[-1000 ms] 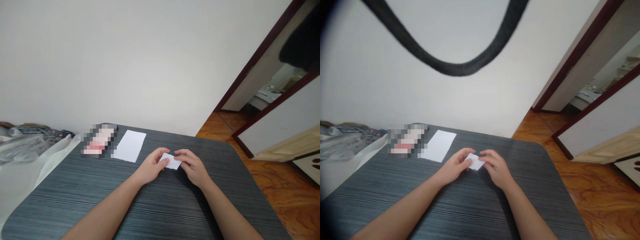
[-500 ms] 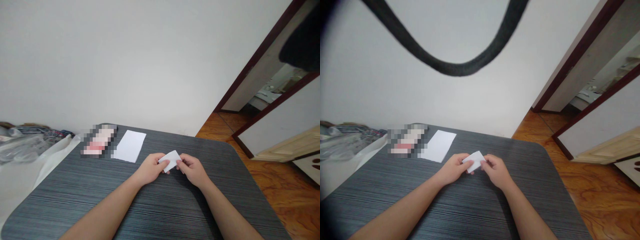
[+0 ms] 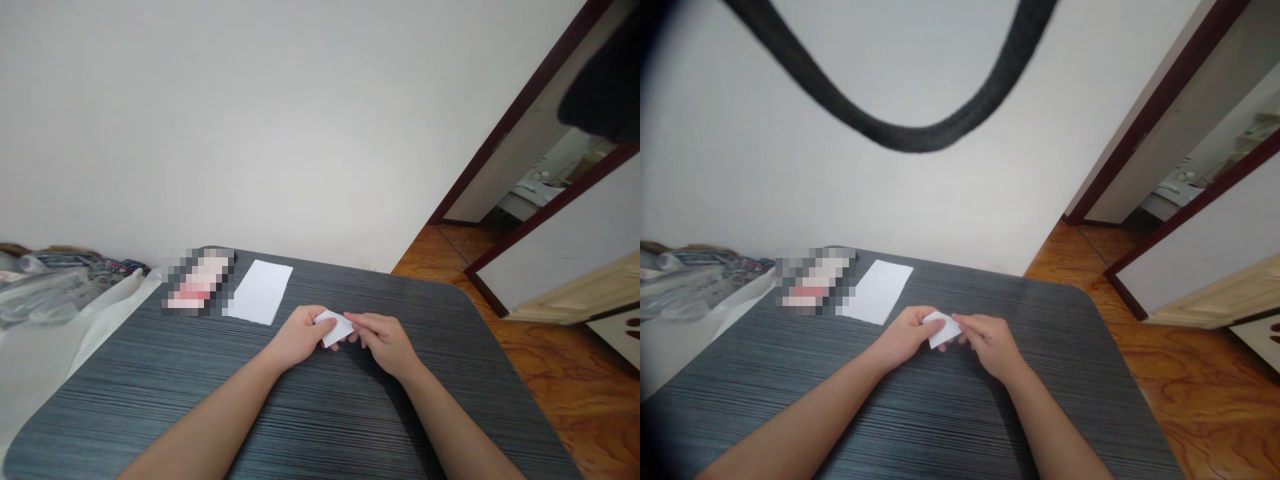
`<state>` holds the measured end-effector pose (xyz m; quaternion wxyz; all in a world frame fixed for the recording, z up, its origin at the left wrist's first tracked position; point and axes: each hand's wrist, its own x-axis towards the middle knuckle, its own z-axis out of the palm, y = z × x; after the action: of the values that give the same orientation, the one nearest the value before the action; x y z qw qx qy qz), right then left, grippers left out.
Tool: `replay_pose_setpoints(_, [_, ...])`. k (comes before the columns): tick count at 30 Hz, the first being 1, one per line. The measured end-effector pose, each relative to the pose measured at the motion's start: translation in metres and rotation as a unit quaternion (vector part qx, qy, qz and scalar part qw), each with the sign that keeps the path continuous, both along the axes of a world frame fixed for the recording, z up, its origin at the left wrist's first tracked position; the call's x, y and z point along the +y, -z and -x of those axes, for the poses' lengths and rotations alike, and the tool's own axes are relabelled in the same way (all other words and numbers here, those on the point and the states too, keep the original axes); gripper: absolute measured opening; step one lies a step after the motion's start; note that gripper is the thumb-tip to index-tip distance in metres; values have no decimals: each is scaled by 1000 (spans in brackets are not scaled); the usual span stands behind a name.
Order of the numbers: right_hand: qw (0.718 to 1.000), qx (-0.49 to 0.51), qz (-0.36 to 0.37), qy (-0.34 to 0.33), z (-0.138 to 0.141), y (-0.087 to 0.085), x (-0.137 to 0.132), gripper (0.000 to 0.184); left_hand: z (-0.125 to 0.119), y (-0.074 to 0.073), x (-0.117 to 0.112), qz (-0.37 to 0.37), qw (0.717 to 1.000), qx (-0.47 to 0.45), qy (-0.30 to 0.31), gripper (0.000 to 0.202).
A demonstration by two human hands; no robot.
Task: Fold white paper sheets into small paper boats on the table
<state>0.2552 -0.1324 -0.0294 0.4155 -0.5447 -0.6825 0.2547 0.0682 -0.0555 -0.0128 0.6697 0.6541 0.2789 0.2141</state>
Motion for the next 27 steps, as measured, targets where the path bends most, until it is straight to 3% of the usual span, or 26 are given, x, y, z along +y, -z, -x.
replay_pose_setpoints(4, [998, -24, -22, -47, -2, -2, 1, 31, -1, 2, 1, 10, 1000, -12, -6, 22])
replay_pose_setpoints(11, [996, -56, -42, -54, -1, -5, 2, 27, -2, 8, 1, 64, 995, -74, -4, 26])
replay_pose_setpoints(16, [995, -68, -51, -61, -1, -6, 1, 26, -2, 5, 0, -3, 1000, -22, -9, 30])
replay_pose_setpoints(19, [999, -9, -18, -33, -1, -2, 1, 28, -1, 3, -1, -15, 1000, 1, -16, 29])
replay_pose_setpoints(23, [992, 94, 59, 55, -3, 5, 1, 29, -1, 1, -1, -24, 1000, 6, -19, 29])
replay_pose_setpoints(27, [987, 103, 105, 68, -4, 4, 2, 33, 0, 2, -1, -24, 999, 15, -25, 27])
